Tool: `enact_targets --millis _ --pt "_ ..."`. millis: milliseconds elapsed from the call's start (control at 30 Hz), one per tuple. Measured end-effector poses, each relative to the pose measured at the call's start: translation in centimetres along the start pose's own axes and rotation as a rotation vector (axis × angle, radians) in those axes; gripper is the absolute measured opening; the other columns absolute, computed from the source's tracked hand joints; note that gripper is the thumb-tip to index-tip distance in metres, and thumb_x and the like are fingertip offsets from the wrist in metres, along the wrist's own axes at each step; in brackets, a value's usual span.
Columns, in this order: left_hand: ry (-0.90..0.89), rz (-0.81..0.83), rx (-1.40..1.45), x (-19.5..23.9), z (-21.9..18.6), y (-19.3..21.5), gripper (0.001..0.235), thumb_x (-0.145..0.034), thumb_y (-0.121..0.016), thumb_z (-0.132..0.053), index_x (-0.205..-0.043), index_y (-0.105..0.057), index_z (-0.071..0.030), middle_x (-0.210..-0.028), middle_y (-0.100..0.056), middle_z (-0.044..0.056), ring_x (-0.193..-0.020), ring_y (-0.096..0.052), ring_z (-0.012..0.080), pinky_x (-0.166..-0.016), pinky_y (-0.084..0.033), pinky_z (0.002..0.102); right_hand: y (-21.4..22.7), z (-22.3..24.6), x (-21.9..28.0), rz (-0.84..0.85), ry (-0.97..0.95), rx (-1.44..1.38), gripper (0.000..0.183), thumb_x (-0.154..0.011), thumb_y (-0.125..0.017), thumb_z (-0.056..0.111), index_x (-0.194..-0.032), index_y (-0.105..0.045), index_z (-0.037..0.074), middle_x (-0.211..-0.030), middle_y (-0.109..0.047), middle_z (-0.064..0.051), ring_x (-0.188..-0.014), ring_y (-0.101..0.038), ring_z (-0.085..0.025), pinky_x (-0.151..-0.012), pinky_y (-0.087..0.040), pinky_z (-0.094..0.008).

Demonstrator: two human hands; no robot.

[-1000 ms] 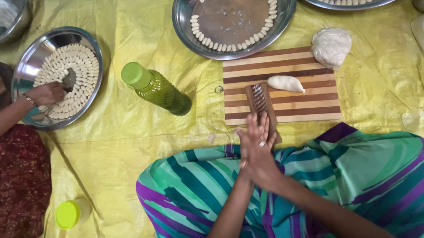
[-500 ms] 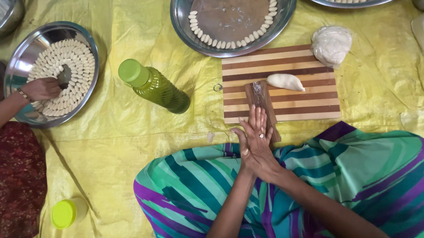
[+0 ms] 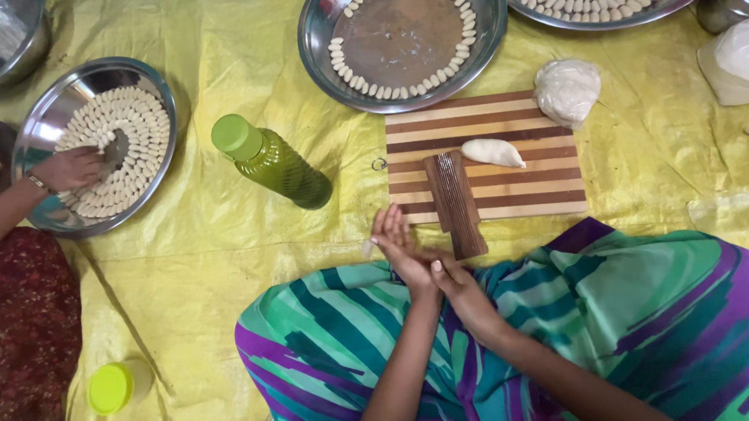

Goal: The person sits on a yellow tarp and repeatedly pinches small pieces of dough from a larger lump, rolls them into cylinders, and presses them on a grooved wooden board to create ridges. The finished pieces are placed into a metal tray. A second person is visible arranging similar pieces in another tray.

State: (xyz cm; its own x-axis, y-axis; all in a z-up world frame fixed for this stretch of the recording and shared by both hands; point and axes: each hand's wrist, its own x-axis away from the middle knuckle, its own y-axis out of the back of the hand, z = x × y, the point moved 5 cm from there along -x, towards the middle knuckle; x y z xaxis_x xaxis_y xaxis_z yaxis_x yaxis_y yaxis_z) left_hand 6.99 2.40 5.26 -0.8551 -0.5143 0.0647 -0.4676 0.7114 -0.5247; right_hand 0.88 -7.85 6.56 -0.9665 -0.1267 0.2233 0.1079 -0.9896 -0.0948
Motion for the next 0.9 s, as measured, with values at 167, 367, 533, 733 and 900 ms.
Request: enact_targets --millis 167,367,533,733,900 --pt "0.015 -0.07 -0.273 0.5 5.7 3.5 0.042 -0.097 -0.057 -0.03 -0.126 -0.048 -0.001 -0.116 -0.057 0.012 -0.108 -0.055 0.0227 -0.096 -0.046 0.037 3.6 -0.5 0.4 -0.064 -0.108 -0.286 0.022 -0.103 -0.058 0.011 -0.109 -0.069 -0.008 -0.114 -0.071 -0.02 -0.109 -0.069 -0.026 -0.101 -0.056 -0.036" --pt "0.617 0.184 -0.403 2.8 12.9 4.3 0.032 -0.091 -0.073 -0.013 -0.112 -0.051 -0.004 -0.094 -0.061 0.009 -0.077 -0.062 0.0179 -0.072 -0.054 0.03 10.7 1.0 -2.1 -0.247 -0.156 -0.268 0.035 -0.107 -0.037 0.01 -0.113 -0.061 -0.015 -0.116 -0.071 -0.021 -0.114 -0.069 -0.03 -0.106 -0.05 -0.039" --pt "0.694 0.346 -0.455 3.4 10.1 2.1 0.028 -0.096 -0.07 -0.026 -0.106 -0.06 -0.002 -0.084 -0.068 0.005 -0.063 -0.066 0.0116 -0.055 -0.048 0.026 11.4 1.4 -2.4 -0.258 -0.181 -0.513 0.04 -0.108 -0.034 0.014 -0.121 -0.057 -0.015 -0.12 -0.067 -0.021 -0.117 -0.067 -0.03 -0.108 -0.05 -0.038" --pt "0.602 0.368 -0.475 4.6 5.1 1.5 0.025 -0.093 -0.072 -0.027 -0.102 -0.062 -0.005 -0.081 -0.067 0.004 -0.061 -0.064 0.0101 -0.052 -0.044 0.025 11.0 3.0 -4.6 -0.221 -0.033 -0.095 0.02 -0.095 -0.065 0.001 -0.114 -0.066 -0.007 -0.106 -0.072 -0.015 -0.1 -0.072 -0.023 -0.09 -0.06 -0.032" --pt "0.658 0.411 -0.498 6.0 3.5 1.8 0.028 -0.094 -0.073 -0.028 -0.102 -0.06 -0.005 -0.083 -0.07 0.003 -0.065 -0.064 0.0085 -0.056 -0.045 0.022 10.0 3.5 -9.8 -0.176 0.107 0.305 0.015 -0.086 -0.077 0.003 -0.099 -0.073 -0.002 -0.091 -0.077 -0.007 -0.087 -0.073 -0.015 -0.077 -0.059 -0.03"
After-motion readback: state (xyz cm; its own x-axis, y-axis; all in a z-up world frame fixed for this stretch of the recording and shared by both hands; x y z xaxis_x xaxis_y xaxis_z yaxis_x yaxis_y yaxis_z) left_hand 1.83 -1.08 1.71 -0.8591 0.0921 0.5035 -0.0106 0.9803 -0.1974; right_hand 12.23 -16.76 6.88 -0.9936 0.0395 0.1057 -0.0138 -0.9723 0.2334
